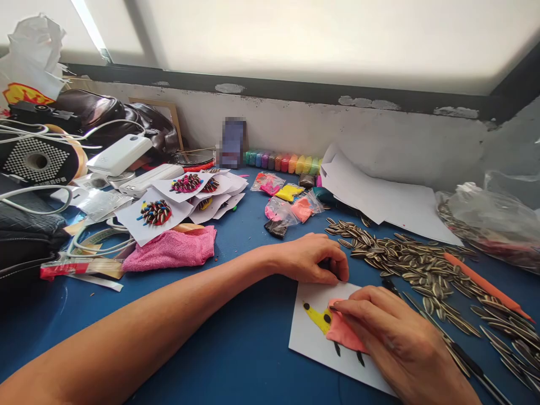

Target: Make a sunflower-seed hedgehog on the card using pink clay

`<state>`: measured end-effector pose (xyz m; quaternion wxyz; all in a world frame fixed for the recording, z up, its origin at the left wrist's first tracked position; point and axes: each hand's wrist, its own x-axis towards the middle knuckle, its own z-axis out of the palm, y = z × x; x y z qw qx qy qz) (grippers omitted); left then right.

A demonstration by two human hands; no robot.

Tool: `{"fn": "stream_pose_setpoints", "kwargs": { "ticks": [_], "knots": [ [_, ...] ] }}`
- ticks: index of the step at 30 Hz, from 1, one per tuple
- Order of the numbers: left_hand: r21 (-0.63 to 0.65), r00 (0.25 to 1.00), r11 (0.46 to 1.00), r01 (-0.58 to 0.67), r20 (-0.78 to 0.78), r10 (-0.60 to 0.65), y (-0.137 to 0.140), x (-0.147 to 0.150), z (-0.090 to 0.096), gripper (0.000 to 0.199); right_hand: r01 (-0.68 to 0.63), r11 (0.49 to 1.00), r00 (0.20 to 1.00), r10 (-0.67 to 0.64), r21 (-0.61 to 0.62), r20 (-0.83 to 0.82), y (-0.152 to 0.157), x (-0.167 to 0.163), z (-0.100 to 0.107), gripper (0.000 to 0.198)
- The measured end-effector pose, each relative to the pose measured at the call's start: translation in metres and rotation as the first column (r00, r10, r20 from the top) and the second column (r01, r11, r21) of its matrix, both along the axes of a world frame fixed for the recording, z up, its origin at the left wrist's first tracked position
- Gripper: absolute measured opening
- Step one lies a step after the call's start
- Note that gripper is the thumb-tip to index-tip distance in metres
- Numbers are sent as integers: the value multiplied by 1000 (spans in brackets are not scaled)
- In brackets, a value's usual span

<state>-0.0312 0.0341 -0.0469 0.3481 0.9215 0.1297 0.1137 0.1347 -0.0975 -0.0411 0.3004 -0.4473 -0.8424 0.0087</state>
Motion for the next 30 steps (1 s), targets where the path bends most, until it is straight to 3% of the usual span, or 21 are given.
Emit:
{"fn": "stream_pose_setpoints", "kwargs": {
  "ticks": [10, 19, 25, 30],
  "knots": [
    [-1, 1000, 1000, -5, -3, 5, 0, 0, 0, 10, 2, 1000, 997, 0, -21, 76, 0, 4, -3, 25],
    [10, 1000, 1000, -3, -7, 3, 0, 0, 0, 10, 30, 999, 996, -26, -41, 91, -6, 10, -23, 28],
    [15, 1000, 1000, 5, -9, -5, 1, 1, 0, 11, 44, 998, 993, -48, 42, 109, -5, 13, -5, 28],
    [-20, 1000, 1000, 4, -18, -4, 1, 1, 1, 10, 201, 975, 967, -214, 97, 137, 6, 29, 10, 20]
  ]
}}
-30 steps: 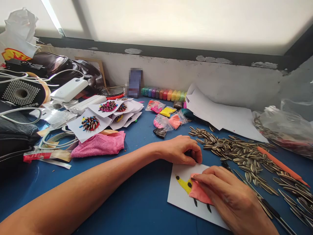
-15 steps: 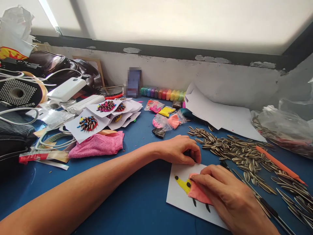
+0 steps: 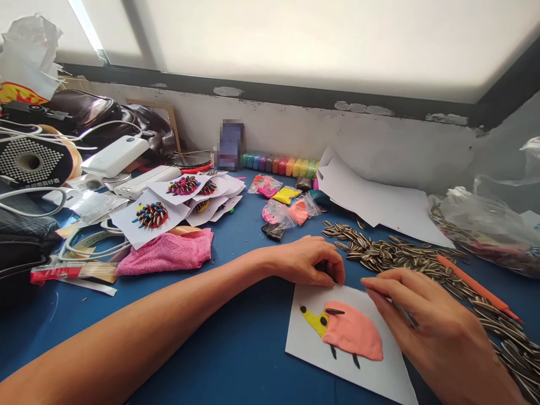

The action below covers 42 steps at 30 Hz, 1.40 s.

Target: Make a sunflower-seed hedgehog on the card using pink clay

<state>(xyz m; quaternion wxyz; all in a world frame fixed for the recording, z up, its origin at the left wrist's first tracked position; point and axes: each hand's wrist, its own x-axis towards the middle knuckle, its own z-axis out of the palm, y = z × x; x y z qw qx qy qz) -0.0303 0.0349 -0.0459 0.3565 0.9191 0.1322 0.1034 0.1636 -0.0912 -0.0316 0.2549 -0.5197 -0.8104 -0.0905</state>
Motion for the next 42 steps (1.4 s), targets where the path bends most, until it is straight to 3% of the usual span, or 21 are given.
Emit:
{"fn": "stream_pose_setpoints", "kwargs": {
  "ticks": [5, 14, 19, 24, 26, 27, 29, 31, 32, 34, 37, 42],
  "knots": [
    [-87, 998, 995, -53, 16, 55, -3, -1, 1, 16, 55, 997, 992, -47, -59, 119, 27, 14, -1, 31],
    [-156, 993, 983, -95, 52, 104, -3, 0, -6, 19, 126, 980, 966, -86, -157, 243, 85, -2, -11, 21],
    [-186, 994, 980, -65, 76, 80, 0, 0, -8, 17, 101, 970, 971, -48, -220, 235, 83, -12, -2, 21],
    [-182, 994, 982, -47, 84, 64, 1, 0, -9, 17, 127, 945, 990, -100, -303, 103, 59, -14, 16, 17],
    [-181, 995, 982, -52, 77, 67, 0, -1, -8, 17, 77, 915, 997, -63, -396, 48, 48, -11, 23, 23],
    [-181, 995, 982, -57, 70, 71, 0, -1, -7, 17, 32, 876, 999, -42, -482, -10, 43, -9, 25, 26],
    [-177, 996, 982, -65, 53, 76, 0, -1, -6, 17, -83, 743, 978, -67, -664, -198, 35, -5, 28, 28],
    [-173, 996, 982, -72, 37, 80, 0, -1, -5, 18, -169, 662, 928, -143, -730, -345, 28, 0, 29, 32],
    [-171, 996, 983, -73, 31, 80, -1, -1, -5, 18, -180, 663, 909, -170, -727, -380, 26, 2, 29, 34],
    [-168, 997, 983, -72, 25, 78, -1, -1, -4, 18, -155, 713, 906, -173, -683, -386, 22, 2, 28, 33],
    [-161, 997, 985, -69, 30, 74, -1, -1, -3, 18, -110, 808, 952, -82, -578, -296, 19, -3, 27, 27],
    [-160, 998, 986, -55, 32, 61, -2, -1, -3, 14, -145, 894, 970, 44, -425, -238, 18, -15, 22, 26]
  ]
}}
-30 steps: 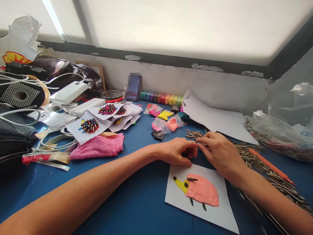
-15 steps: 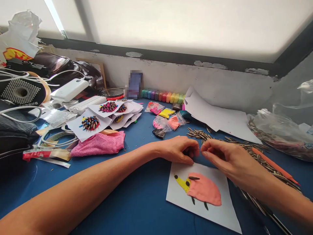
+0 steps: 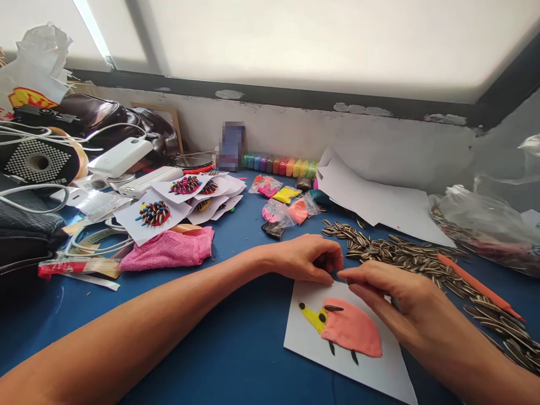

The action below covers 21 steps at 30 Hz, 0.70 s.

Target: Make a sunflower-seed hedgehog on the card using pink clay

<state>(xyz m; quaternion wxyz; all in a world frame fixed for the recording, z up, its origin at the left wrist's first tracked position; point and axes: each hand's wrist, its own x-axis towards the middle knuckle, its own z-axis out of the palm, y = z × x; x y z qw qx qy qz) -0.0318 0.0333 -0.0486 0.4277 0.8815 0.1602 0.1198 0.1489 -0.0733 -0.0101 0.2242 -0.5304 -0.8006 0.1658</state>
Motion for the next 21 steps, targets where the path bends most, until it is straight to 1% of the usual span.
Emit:
{"fn": "stream_pose_setpoints", "kwargs": {
  "ticks": [2, 4, 8, 11, 15, 21],
  "knots": [
    [0, 1000, 1000, 7, 10, -7, 0, 0, 0, 12, -51, 998, 999, 50, 37, 18, -1, -2, -3, 29],
    [1, 1000, 1000, 9, 14, -9, 1, 0, -1, 13, -82, 996, 996, 81, 23, 39, -2, -2, -7, 30],
    [5, 1000, 1000, 5, 12, -5, 2, 0, -2, 16, -22, 998, 999, 24, -67, 28, -4, -3, -11, 19],
    [-1, 1000, 1000, 13, 27, -13, 3, 0, -4, 17, -22, 995, 1000, 23, -95, 13, -3, -4, -11, 21],
    [-2, 1000, 1000, 16, 17, -16, 4, 0, -4, 17, -32, 994, 999, 29, -109, -30, -3, -4, -12, 19],
    [1, 1000, 1000, 7, -4, -7, 2, 0, -2, 17, -42, 986, 999, 45, -164, 16, -2, -1, -16, 22]
  ]
}}
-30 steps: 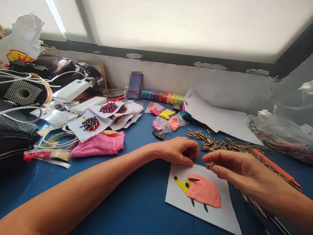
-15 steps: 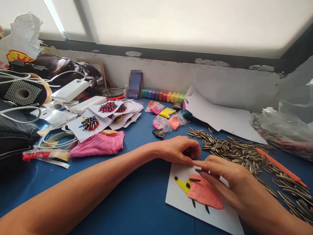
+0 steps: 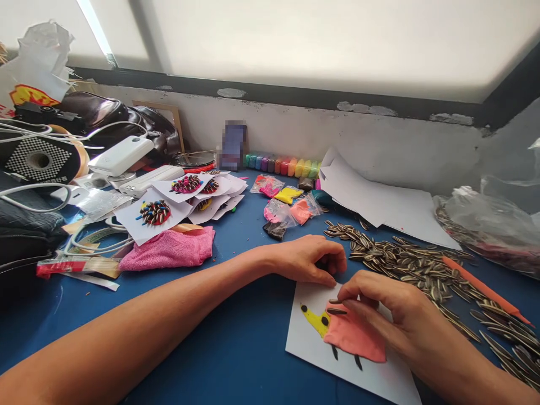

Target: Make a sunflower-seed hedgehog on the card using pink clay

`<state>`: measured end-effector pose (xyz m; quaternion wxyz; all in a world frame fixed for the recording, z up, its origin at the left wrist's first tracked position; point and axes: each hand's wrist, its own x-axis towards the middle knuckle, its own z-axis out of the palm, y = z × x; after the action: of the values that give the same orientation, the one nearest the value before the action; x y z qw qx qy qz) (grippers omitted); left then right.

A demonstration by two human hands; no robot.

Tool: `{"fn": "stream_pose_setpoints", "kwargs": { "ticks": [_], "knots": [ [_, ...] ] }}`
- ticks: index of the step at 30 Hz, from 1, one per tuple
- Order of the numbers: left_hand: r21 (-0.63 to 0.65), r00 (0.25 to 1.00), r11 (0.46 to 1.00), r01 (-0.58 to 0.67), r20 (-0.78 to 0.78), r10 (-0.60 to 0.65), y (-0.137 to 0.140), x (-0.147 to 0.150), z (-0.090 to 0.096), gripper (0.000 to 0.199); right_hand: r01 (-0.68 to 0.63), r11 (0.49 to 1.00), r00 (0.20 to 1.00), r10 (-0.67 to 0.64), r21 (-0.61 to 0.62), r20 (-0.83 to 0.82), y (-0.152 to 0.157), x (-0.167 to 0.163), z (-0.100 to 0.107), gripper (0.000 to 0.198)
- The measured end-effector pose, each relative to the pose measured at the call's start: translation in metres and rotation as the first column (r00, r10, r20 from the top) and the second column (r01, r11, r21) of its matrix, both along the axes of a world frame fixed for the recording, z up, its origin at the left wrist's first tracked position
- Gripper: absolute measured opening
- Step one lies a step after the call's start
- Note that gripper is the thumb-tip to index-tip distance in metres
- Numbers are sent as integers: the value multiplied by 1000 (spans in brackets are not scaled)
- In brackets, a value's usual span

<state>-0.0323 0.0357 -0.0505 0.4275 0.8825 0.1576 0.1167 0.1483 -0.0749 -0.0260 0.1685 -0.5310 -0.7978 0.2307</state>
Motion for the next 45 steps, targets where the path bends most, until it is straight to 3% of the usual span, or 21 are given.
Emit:
{"fn": "stream_pose_setpoints", "kwargs": {
  "ticks": [15, 32, 42, 45],
  "knots": [
    [5, 1000, 1000, -2, 18, 2, 0, 0, 0, 16, -22, 999, 998, 19, -47, -59, 0, 1, -8, 23],
    [2, 1000, 1000, -4, 8, 4, 0, 0, 1, 15, -77, 994, 996, 73, 82, 56, -3, 2, -13, 28],
    [0, 1000, 1000, -2, 12, 2, 0, 0, 0, 15, -80, 996, 993, 76, 49, 88, -3, 3, -12, 29],
    [-3, 1000, 1000, 1, 12, -1, 0, 1, 1, 16, -87, 991, 994, 81, 97, 72, -4, 2, -7, 26]
  ]
}}
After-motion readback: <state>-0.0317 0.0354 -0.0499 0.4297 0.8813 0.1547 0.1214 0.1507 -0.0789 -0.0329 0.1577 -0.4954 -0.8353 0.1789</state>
